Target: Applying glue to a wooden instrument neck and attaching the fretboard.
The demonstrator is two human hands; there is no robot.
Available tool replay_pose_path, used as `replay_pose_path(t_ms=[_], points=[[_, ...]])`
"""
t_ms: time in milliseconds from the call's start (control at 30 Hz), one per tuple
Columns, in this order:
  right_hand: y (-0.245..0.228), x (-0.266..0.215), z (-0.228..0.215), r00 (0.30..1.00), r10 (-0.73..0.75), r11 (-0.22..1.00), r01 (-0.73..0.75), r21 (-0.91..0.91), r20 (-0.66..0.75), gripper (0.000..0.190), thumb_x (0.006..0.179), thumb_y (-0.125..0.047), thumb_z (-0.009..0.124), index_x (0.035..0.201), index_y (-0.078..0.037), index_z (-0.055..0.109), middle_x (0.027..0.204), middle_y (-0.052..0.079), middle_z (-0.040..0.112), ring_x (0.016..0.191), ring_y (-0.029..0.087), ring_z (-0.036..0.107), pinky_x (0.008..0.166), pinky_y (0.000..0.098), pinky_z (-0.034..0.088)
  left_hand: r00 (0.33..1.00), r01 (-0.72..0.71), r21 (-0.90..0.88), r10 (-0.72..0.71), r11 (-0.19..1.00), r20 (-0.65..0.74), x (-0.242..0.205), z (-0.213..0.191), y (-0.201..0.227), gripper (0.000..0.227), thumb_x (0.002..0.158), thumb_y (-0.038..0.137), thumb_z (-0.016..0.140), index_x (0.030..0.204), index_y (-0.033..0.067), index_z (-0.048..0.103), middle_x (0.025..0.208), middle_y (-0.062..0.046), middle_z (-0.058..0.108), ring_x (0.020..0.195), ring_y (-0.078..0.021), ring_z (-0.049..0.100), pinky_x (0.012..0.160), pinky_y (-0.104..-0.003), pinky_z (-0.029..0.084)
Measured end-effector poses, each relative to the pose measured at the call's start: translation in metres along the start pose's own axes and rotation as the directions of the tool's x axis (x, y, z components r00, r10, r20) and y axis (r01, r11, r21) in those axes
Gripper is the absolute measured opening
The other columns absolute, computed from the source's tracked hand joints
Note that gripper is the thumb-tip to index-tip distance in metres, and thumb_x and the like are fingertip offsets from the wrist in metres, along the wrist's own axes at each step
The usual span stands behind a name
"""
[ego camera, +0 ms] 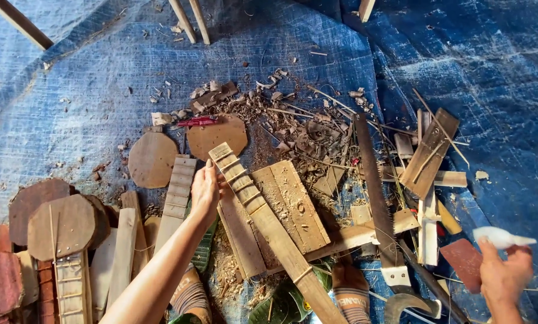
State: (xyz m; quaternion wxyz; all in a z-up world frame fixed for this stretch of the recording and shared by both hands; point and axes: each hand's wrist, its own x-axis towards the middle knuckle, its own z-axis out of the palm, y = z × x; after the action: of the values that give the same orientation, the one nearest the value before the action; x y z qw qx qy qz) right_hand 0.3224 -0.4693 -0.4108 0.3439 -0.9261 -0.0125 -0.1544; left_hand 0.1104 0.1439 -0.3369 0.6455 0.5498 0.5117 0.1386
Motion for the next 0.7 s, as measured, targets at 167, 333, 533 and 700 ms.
replay_pose_path(t_ms=[167,333,533,700], points=[[-0.201,0.013,-0.008,0.906,-0.292,0.956,0.266,0.125,0.305,0.041,0.091,0.008,0.076,0.124,0.017,0.054,0.117,0.031,0.069,0.098,0.034,0.069,0.073,0.0365,0.056,0.901,-0.425,0.139,0.433,0.894,-0.028,-0.050,-0.013,0.032,0.028,0.099,0.016,0.061,0.123,0.0021,0.062,0.111,-0.012,0.070,0.094,-0.0182,0.067,0.083,-0.030,0.059],[-0.312,0.004,0.048,0.481,-0.296,0.955,0.126,0.269,0.825,0.050,0.078,-0.002,0.073,0.124,-0.011,0.056,0.120,0.011,0.072,0.102,0.022,0.080,0.089,0.0274,0.072,0.790,-0.600,0.075,0.576,0.796,0.212,-0.093,-0.002,0.051,0.014,0.092,0.007,0.069,0.105,0.0086,0.074,0.096,-0.006,0.073,0.067,-0.0105,0.061,0.056,-0.020,0.056],[-0.394,-0.044,0.072,0.259,-0.466,0.884,0.181,0.431,0.846,0.039,0.087,-0.045,0.064,0.115,-0.019,0.064,0.088,-0.002,0.077,0.050,0.006,0.058,0.040,0.0214,0.049,0.591,-0.729,-0.014,0.640,0.684,0.490,-0.113,0.009,0.043,0.023,0.088,0.025,0.074,0.109,0.0162,0.073,0.097,-0.002,0.069,0.083,-0.0132,0.059,0.073,-0.028,0.056],[-0.400,-0.070,0.078,0.311,-0.430,0.902,0.101,0.421,0.847,0.046,0.079,-0.004,0.074,0.124,-0.014,0.068,0.107,-0.002,0.074,0.059,0.007,0.056,0.053,0.0220,0.049,0.602,-0.679,-0.029,0.579,0.734,0.550,-0.129,0.000,0.046,0.051,0.084,0.036,0.076,0.131,0.0180,0.069,0.096,-0.003,0.061,0.089,-0.0152,0.057,0.075,-0.030,0.053]])
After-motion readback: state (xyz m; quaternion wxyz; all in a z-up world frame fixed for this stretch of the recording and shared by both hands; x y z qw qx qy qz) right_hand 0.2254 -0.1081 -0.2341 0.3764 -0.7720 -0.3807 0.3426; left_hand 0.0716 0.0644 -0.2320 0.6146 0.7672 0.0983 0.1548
